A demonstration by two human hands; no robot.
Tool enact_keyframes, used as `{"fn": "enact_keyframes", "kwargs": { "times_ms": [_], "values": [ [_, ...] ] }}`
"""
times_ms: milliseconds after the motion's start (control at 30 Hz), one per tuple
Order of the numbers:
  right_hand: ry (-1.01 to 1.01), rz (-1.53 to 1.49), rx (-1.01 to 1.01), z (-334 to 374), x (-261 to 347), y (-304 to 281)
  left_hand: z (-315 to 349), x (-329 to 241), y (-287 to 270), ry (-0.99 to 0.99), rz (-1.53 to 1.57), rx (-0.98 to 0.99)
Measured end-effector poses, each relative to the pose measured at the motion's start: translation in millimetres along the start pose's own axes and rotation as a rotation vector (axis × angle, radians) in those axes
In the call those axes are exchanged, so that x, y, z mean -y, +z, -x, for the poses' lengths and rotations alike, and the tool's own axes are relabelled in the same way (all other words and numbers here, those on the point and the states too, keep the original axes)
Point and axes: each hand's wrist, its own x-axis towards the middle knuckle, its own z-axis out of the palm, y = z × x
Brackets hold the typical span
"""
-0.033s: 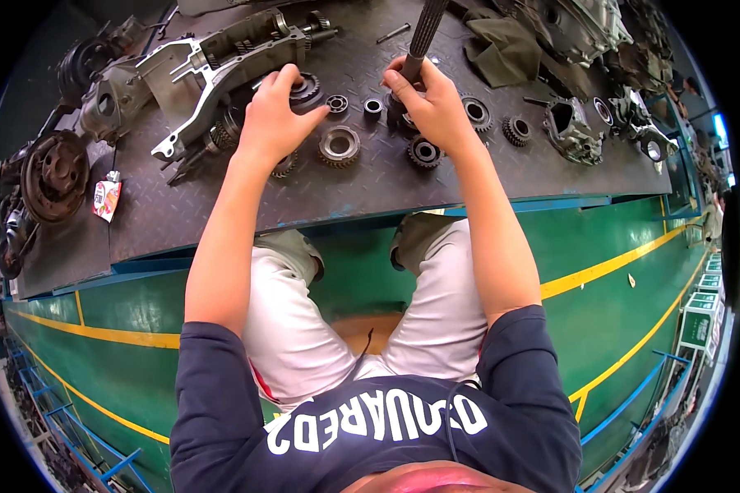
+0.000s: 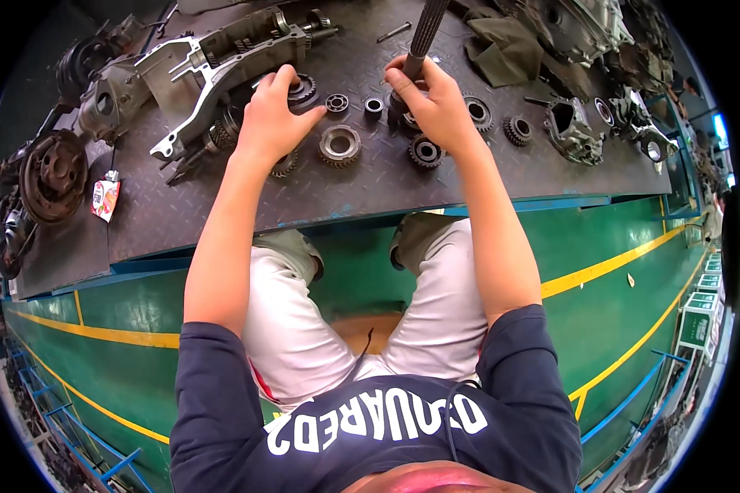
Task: The person disassembles transmission components by sliding gears, bearings, and rings onto and off a shaft by hand, then organizes the disassembled parts across the workbench.
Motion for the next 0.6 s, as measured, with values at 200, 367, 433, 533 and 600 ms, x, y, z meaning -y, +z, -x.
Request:
{"fn": "enact_keyframes", "kwargs": {
  "times_ms": [200,367,433,533,600],
  "values": [
    [-0.191,0.098,-0.137,-2.9,20.3,4.3,9.2,15.6,13.4,-0.099,0.028,0.129],
    [-0.087,0.051,-0.192,-7.3,7.1,7.6,13.3,8.9,24.0,0.107,0.017,-0.025],
    [-0.083,-0.079,-0.258,-10.1,6.1,8.3,12.0,-9.5,24.9,0.292,0.064,-0.155],
    [0.018,-0.329,-0.284,-6.5,21.9,8.1,20.1,-30.7,29.2,0.371,0.124,-0.103],
    [0.054,-0.410,-0.295,-5.1,25.0,6.0,21.9,-41.8,24.2,0.352,0.171,-0.042]
  ]
}}
